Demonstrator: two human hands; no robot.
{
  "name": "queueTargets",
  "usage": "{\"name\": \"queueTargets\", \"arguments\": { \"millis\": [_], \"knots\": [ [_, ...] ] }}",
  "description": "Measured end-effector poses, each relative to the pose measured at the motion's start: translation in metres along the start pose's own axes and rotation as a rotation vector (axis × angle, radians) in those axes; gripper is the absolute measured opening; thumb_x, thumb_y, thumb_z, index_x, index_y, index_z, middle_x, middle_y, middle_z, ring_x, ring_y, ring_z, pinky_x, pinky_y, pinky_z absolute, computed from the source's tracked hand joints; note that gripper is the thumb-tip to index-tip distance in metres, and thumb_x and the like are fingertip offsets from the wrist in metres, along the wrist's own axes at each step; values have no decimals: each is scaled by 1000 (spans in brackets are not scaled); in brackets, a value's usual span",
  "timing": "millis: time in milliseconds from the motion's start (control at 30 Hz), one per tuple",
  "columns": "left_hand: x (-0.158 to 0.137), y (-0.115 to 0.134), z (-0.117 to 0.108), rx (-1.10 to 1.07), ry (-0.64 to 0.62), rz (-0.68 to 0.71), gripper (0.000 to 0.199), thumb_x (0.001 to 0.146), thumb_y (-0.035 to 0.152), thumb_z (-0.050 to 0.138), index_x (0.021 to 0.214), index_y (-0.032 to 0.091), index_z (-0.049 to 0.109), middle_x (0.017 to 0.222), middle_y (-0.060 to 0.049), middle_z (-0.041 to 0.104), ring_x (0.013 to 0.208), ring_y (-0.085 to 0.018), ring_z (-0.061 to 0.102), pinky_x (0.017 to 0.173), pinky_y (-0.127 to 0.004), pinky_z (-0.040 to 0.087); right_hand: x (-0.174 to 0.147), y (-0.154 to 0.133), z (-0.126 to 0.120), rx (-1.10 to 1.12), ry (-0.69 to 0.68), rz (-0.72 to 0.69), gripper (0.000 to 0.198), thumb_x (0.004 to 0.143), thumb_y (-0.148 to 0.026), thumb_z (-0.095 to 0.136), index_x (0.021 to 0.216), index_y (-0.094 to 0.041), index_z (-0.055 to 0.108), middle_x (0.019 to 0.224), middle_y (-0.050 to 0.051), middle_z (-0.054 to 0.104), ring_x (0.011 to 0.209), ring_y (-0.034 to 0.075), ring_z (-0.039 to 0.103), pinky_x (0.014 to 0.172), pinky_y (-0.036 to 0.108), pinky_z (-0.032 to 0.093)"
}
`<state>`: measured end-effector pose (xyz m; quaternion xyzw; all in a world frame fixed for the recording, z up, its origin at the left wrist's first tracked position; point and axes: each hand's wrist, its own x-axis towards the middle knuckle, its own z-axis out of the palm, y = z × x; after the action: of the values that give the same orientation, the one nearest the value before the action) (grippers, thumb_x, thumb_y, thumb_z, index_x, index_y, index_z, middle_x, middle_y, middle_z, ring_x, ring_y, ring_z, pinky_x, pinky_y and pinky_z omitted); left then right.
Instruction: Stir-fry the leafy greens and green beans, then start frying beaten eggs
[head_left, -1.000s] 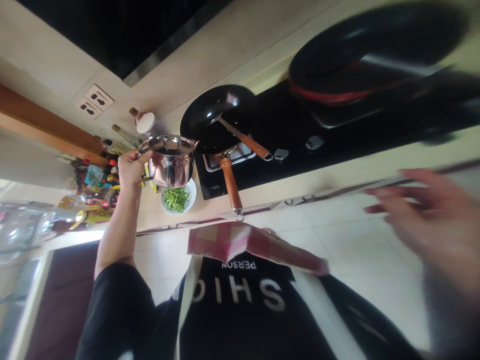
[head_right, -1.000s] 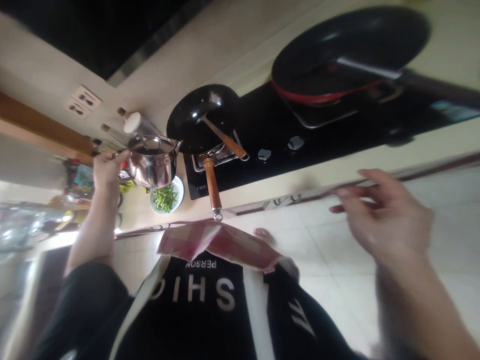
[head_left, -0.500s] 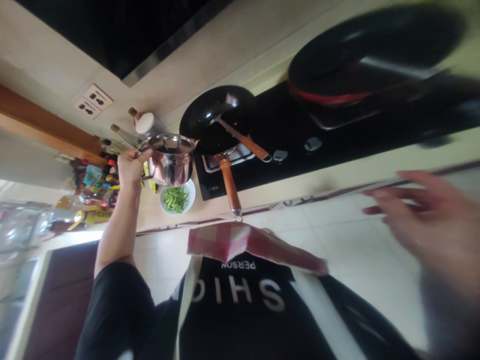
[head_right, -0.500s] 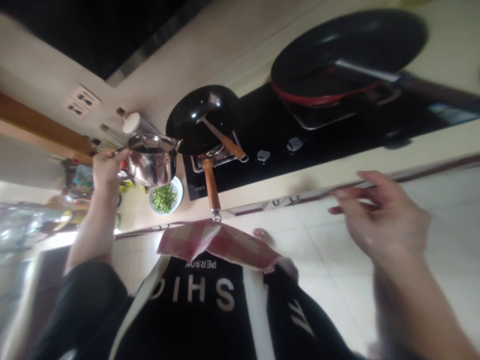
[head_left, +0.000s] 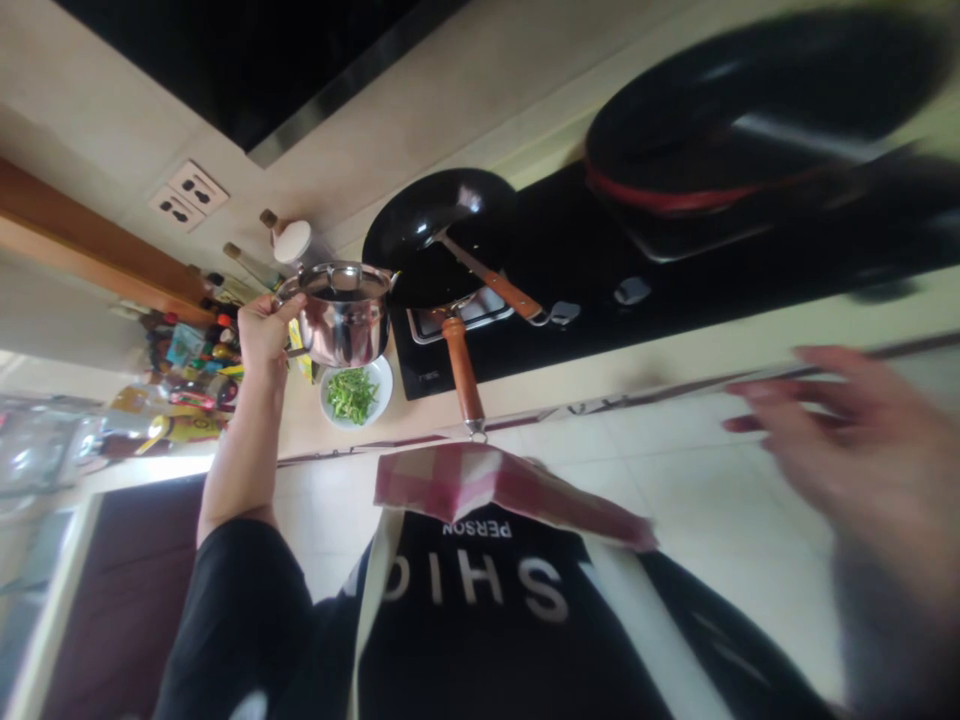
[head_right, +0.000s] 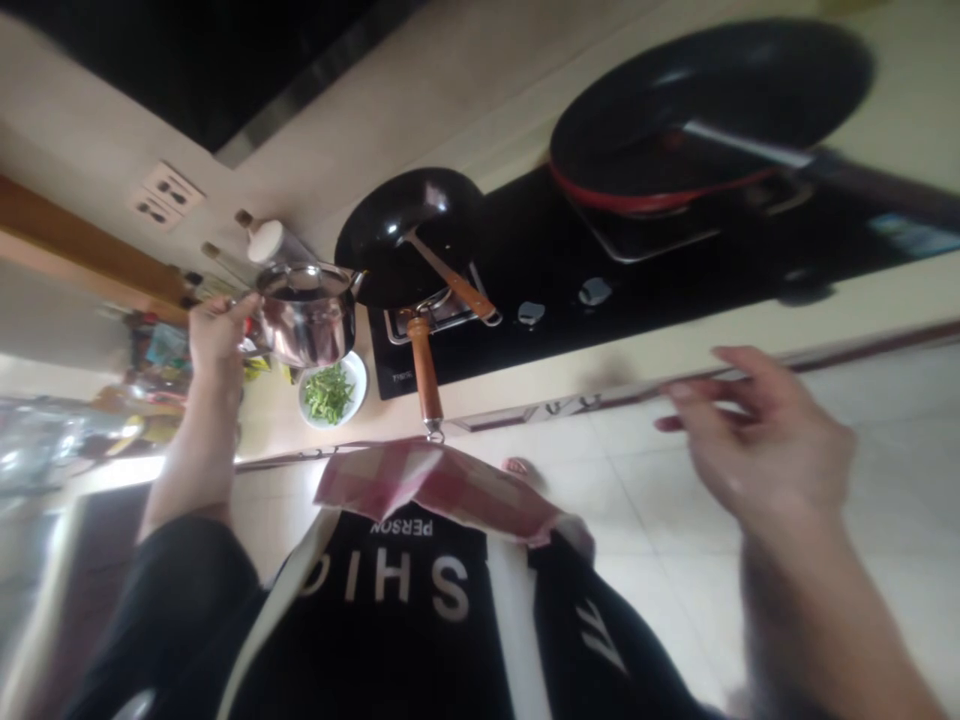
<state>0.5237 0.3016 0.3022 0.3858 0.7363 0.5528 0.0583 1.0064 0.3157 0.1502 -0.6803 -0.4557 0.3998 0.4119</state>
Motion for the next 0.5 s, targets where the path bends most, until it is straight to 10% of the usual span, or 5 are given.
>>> {"name": "queueTargets", "arguments": {
  "millis": [500],
  "knots": [
    [-11, -7, -2, -49, 66, -46, 44, 63, 23, 80, 50, 19, 38, 45, 8, 31, 41, -3, 24, 41, -20, 13, -2, 1, 24, -8, -237, 82, 42, 72, -52, 67, 109, -33, 60, 96, 8, 71, 68, 27, 67, 53, 37, 49]
  ]
}}
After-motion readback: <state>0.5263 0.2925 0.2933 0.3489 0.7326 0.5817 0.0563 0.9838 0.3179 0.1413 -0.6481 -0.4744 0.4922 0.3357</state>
